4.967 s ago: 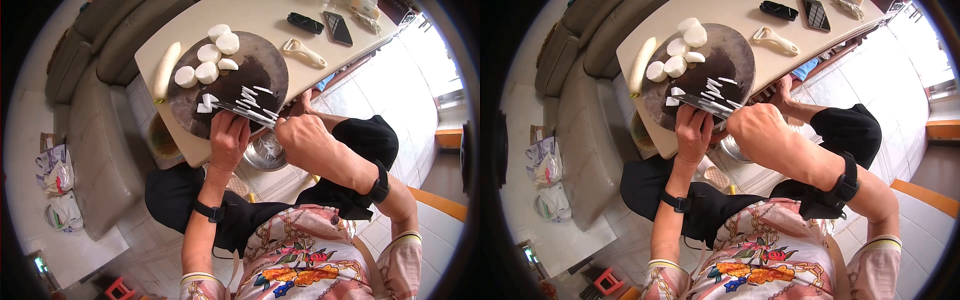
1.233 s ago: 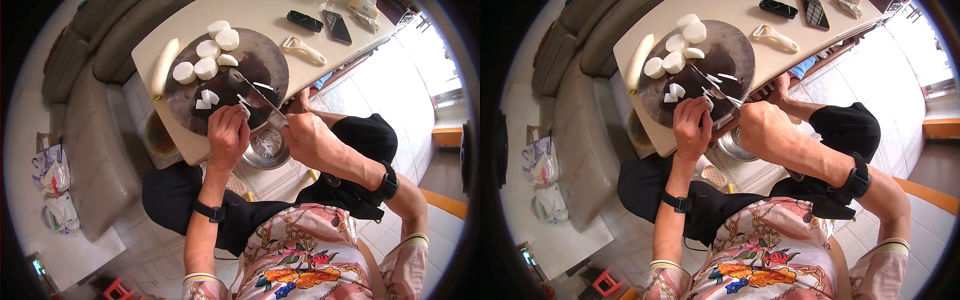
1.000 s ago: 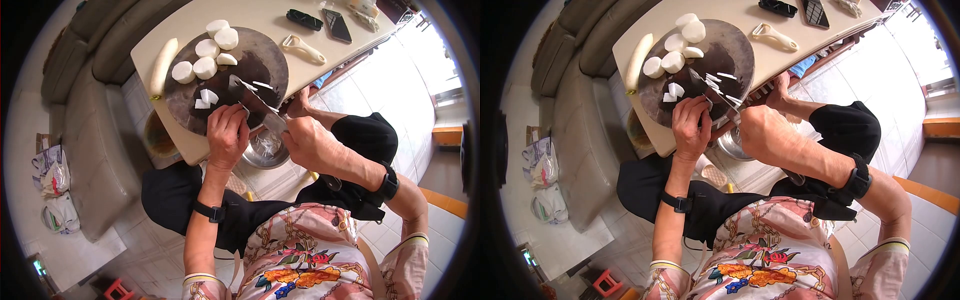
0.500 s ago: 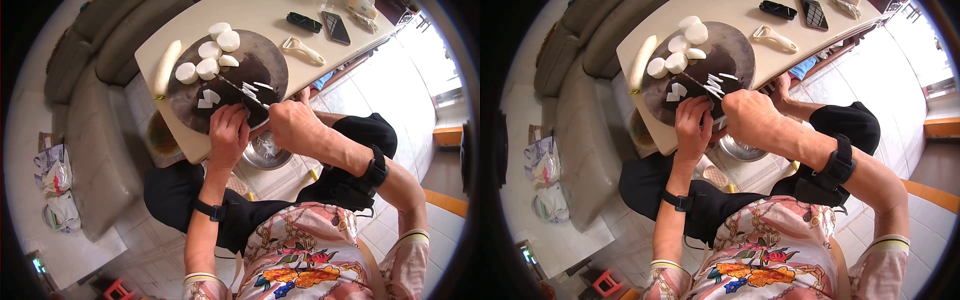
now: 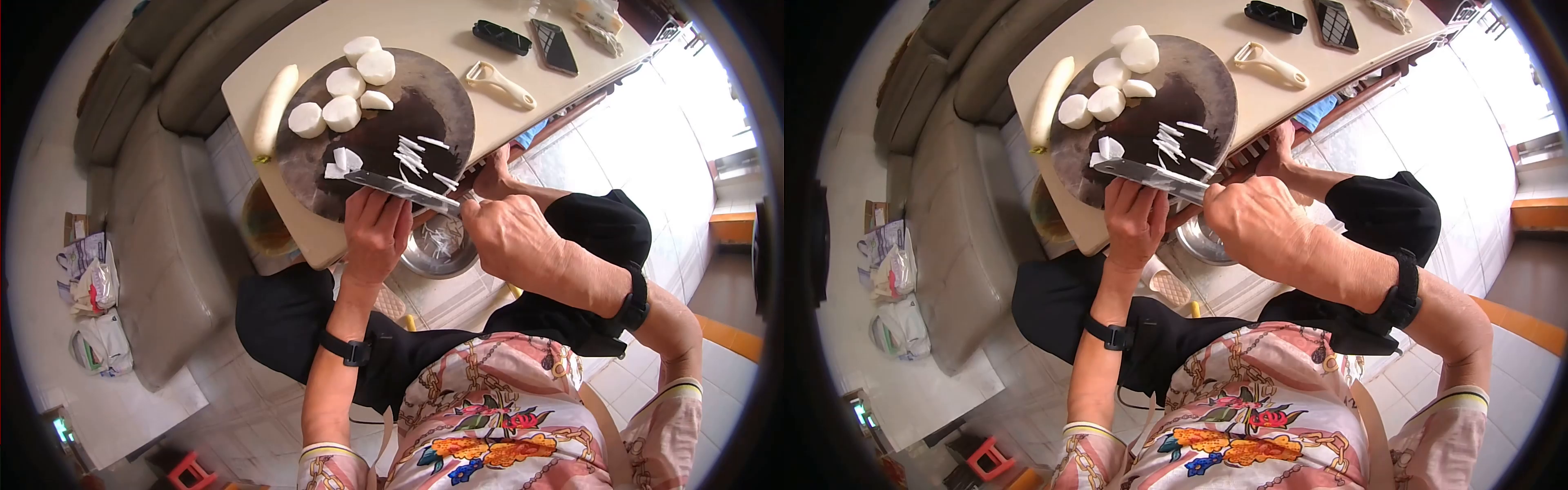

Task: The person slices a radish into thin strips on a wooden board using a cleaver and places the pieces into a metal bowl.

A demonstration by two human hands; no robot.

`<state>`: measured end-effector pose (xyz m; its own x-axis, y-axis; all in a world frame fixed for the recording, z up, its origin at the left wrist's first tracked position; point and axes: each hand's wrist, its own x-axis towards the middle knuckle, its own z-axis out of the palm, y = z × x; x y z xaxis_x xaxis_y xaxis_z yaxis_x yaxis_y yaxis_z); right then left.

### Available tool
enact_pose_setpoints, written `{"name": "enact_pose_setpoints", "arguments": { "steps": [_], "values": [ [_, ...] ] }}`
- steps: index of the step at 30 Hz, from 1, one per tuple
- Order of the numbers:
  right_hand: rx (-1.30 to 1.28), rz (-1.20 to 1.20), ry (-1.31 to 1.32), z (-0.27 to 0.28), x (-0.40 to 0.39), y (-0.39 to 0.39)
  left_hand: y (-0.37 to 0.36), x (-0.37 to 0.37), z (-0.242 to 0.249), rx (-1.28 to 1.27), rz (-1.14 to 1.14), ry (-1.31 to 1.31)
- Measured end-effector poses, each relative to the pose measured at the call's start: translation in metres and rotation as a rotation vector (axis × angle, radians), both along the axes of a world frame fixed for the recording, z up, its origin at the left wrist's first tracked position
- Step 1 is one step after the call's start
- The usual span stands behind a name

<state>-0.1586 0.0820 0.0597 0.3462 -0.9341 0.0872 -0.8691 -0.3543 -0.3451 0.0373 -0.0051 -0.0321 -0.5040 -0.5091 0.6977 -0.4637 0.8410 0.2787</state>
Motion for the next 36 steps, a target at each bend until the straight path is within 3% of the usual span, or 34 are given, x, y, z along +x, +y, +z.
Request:
{"name": "enact_pose_setpoints", "arguments": {
  "steps": [24, 29, 36],
  "values": [
    [0.000, 0.000, 0.168, 0.007, 0.019, -0.013, 0.007, 0.008, 0.007, 0.100, -0.021, -0.046],
    [-0.031, -0.044, 0.073, 0.000, 0.012, -0.003, 0.007, 0.009, 0.007, 0.113, -0.033, -0.053],
    [0.083, -0.027, 0.105, 0.010, 0.012, 0.005, 0.005, 0.008, 0.010, 0.114, -0.049, -0.093]
  ]
}}
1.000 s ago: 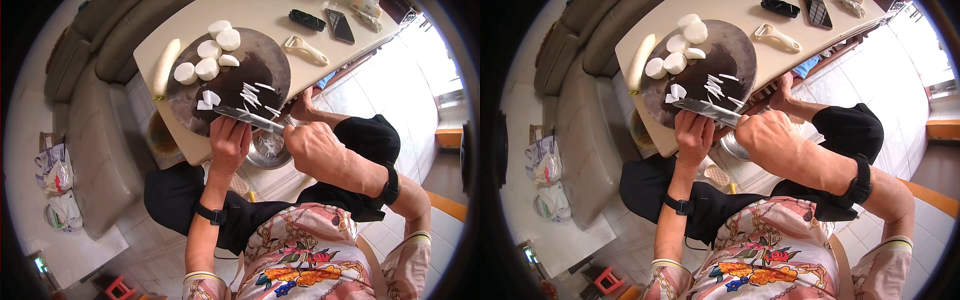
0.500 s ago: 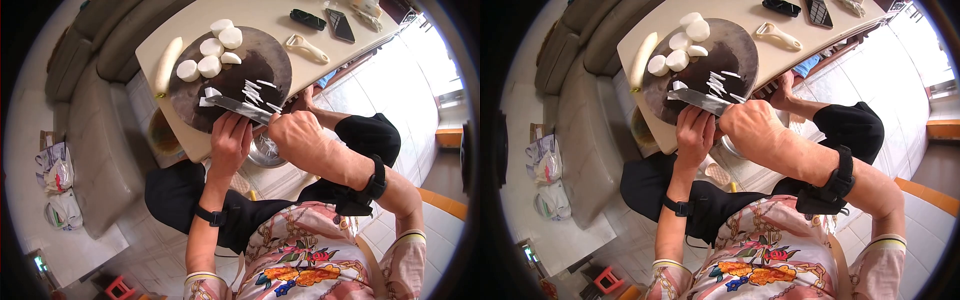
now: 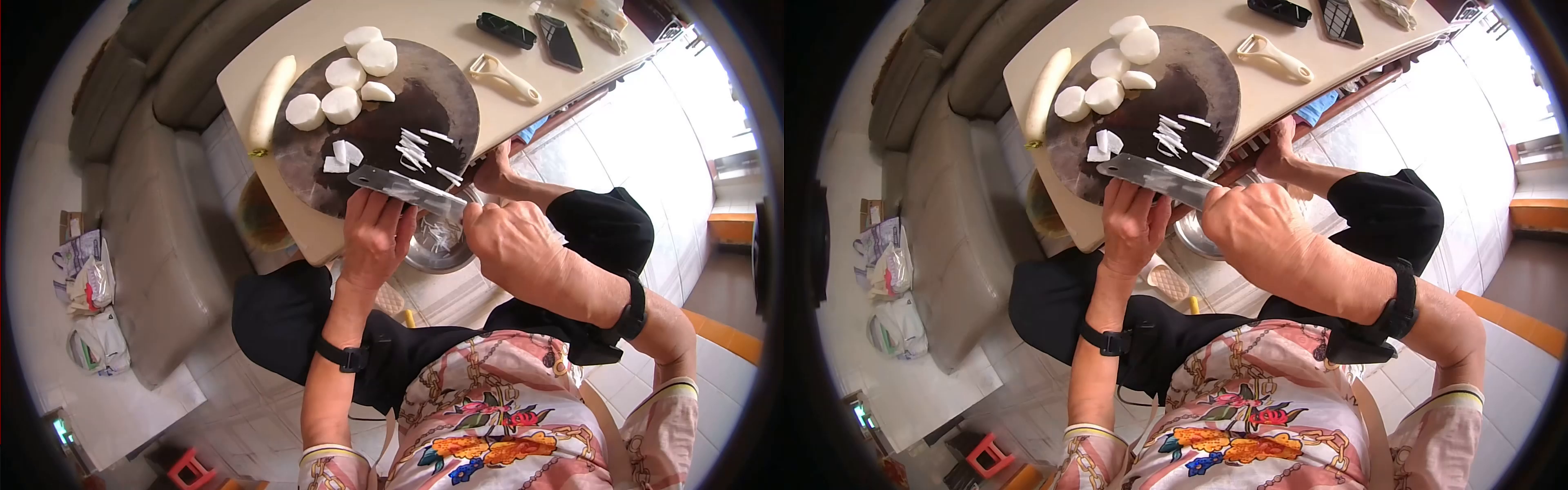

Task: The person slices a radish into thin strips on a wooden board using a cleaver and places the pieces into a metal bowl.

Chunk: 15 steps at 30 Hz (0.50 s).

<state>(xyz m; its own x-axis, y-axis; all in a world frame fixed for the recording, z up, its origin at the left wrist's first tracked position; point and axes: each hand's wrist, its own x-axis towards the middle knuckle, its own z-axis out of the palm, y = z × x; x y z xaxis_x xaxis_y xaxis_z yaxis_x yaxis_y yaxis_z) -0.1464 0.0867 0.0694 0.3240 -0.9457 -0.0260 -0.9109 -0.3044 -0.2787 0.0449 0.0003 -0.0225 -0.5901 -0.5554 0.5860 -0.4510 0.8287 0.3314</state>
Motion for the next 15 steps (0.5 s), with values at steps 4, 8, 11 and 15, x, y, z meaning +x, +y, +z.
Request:
{"name": "enact_pose_setpoints", "arguments": {
  "steps": [4, 8, 11, 15],
  "values": [
    [-0.119, 0.069, -0.029, -0.005, 0.003, -0.010, 0.001, 0.000, 0.002, 0.025, 0.002, 0.000],
    [-0.121, 0.081, 0.014, -0.007, 0.012, -0.027, 0.003, -0.002, -0.004, 0.006, 0.024, 0.045],
    [-0.166, 0.035, -0.064, -0.011, 0.008, -0.018, 0.002, 0.001, -0.004, -0.013, 0.035, 0.042],
    [-0.036, 0.022, -0.035, 0.002, 0.004, 0.000, 0.003, 0.000, 0.002, -0.004, 0.018, 0.004]
  ]
}}
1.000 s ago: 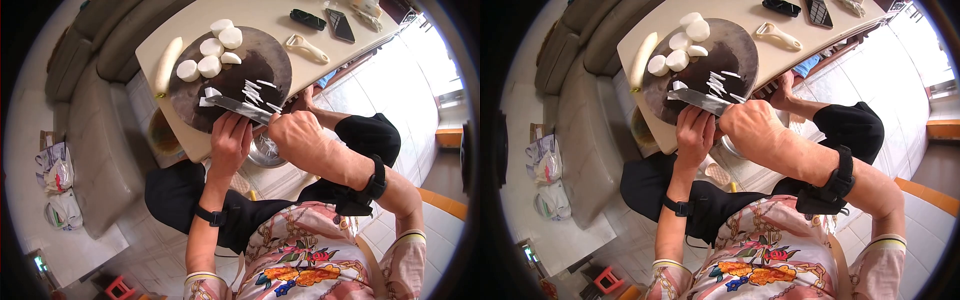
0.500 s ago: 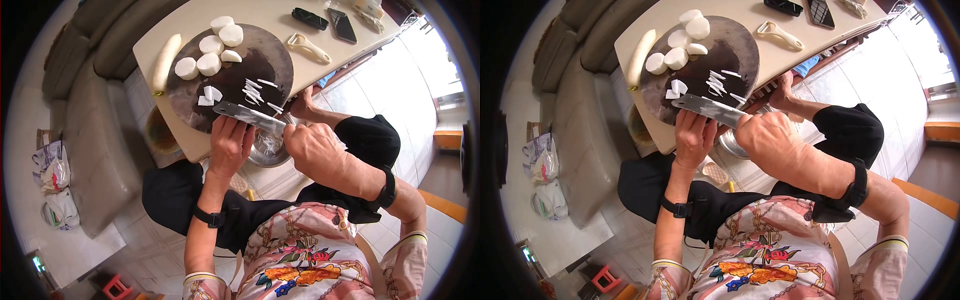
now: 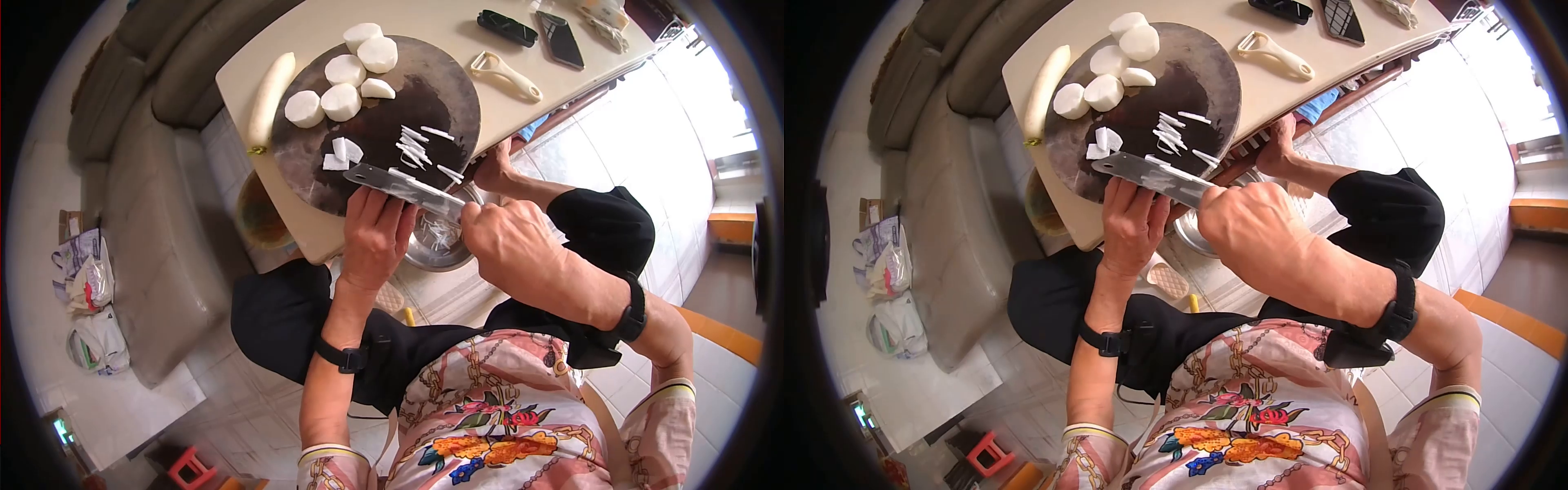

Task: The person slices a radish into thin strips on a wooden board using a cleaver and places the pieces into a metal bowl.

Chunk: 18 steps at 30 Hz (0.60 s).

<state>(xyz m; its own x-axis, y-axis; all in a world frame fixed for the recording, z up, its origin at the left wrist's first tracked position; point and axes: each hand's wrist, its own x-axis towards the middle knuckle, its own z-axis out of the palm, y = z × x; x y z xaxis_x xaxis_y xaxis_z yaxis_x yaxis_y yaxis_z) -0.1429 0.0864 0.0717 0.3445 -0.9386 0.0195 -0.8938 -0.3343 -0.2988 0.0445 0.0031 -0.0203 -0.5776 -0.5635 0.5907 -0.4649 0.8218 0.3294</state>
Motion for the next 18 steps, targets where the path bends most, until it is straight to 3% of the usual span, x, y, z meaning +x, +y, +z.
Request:
{"name": "enact_pose_setpoints", "arguments": {
  "steps": [11, 14, 18],
  "values": [
    [-0.121, 0.064, 0.109, -0.012, 0.019, -0.022, 0.003, 0.002, -0.005, -0.003, 0.004, -0.004],
    [-0.233, 0.006, 0.005, -0.023, 0.015, -0.021, 0.005, 0.003, -0.008, -0.007, 0.022, 0.014],
    [-0.075, 0.014, -0.066, -0.006, 0.003, -0.003, 0.003, 0.003, -0.011, -0.042, 0.011, 0.039]
  ]
}}
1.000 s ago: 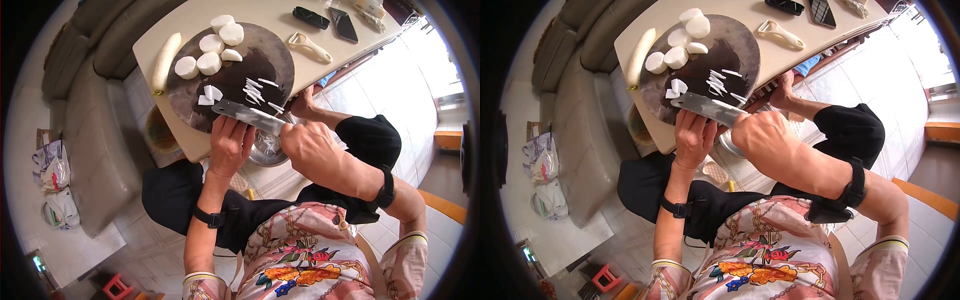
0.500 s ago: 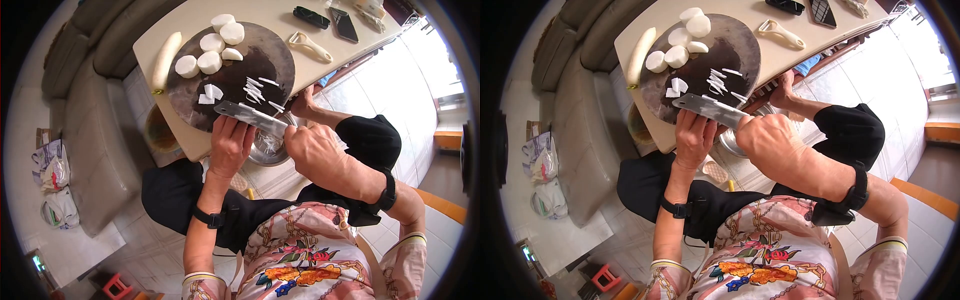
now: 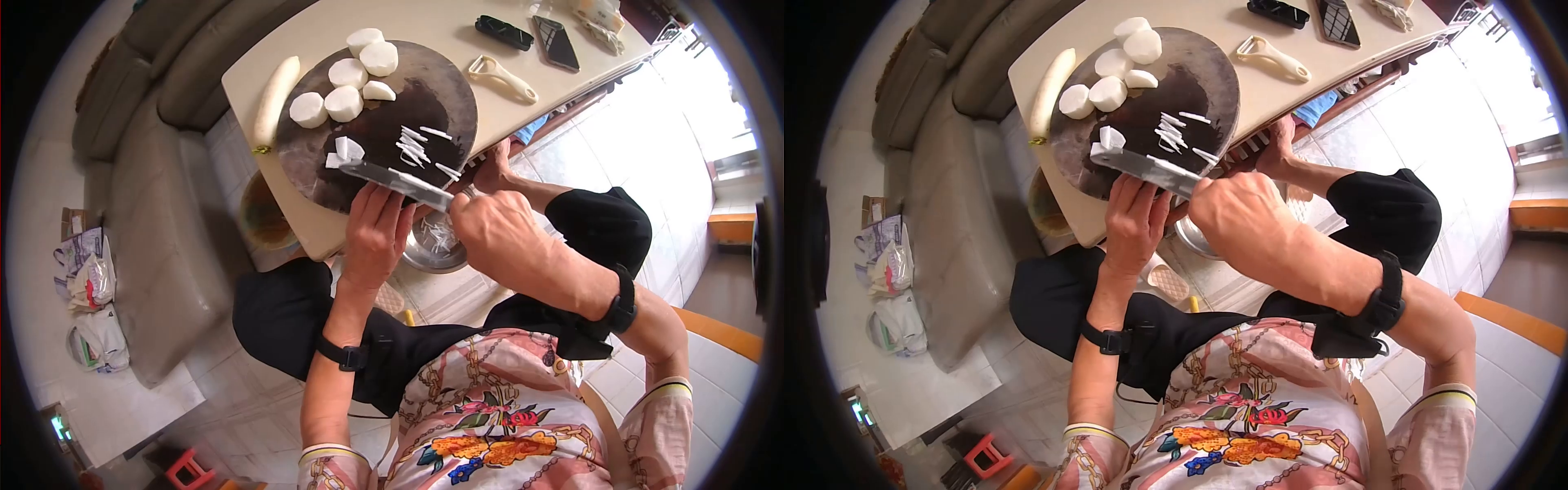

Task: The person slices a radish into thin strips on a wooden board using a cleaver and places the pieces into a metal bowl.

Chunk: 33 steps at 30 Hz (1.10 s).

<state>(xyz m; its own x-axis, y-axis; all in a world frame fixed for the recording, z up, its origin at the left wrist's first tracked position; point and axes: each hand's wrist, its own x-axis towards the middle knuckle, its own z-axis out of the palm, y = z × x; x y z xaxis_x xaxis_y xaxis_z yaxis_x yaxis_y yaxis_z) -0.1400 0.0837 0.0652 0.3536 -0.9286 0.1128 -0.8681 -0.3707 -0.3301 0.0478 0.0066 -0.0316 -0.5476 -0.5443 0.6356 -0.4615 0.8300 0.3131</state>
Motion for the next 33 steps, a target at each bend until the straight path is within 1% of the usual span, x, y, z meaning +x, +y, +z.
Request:
{"name": "enact_pose_setpoints", "arguments": {
  "steps": [5, 8, 10, 13, 15, 18, 20, 24, 26, 29, 33],
  "values": [
    [0.040, 0.019, 0.080, 0.005, 0.000, 0.004, 0.001, 0.001, 0.005, 0.031, -0.006, -0.025],
    [0.028, 0.024, 0.073, -0.001, 0.003, 0.001, 0.002, 0.001, 0.003, 0.042, -0.003, -0.033],
    [-0.024, 0.015, 0.152, -0.008, 0.011, -0.006, 0.001, -0.001, 0.004, 0.040, -0.002, -0.038],
    [-0.071, -0.032, 0.111, -0.010, 0.019, -0.014, 0.002, 0.001, 0.004, 0.027, 0.010, -0.040],
    [-0.065, -0.038, 0.089, -0.011, 0.013, -0.014, 0.002, -0.002, 0.002, 0.008, 0.007, 0.036],
    [-0.108, -0.033, 0.080, -0.006, 0.005, -0.004, 0.001, -0.001, 0.002, -0.006, 0.001, 0.026],
    [0.027, 0.001, 0.030, 0.001, 0.003, 0.003, 0.000, 0.000, 0.001, 0.006, -0.003, 0.016],
    [0.037, -0.005, 0.060, 0.000, 0.003, 0.002, 0.000, 0.000, 0.003, 0.018, -0.007, 0.006],
    [0.007, 0.048, 0.053, -0.001, 0.002, -0.001, 0.001, 0.000, 0.002, 0.026, -0.003, -0.002],
    [-0.036, 0.017, 0.113, -0.009, 0.010, -0.009, 0.001, -0.002, 0.001, 0.020, 0.003, 0.000],
    [-0.107, -0.041, 0.071, -0.012, 0.014, -0.011, 0.002, -0.002, 0.002, -0.019, 0.012, 0.038]
  ]
}}
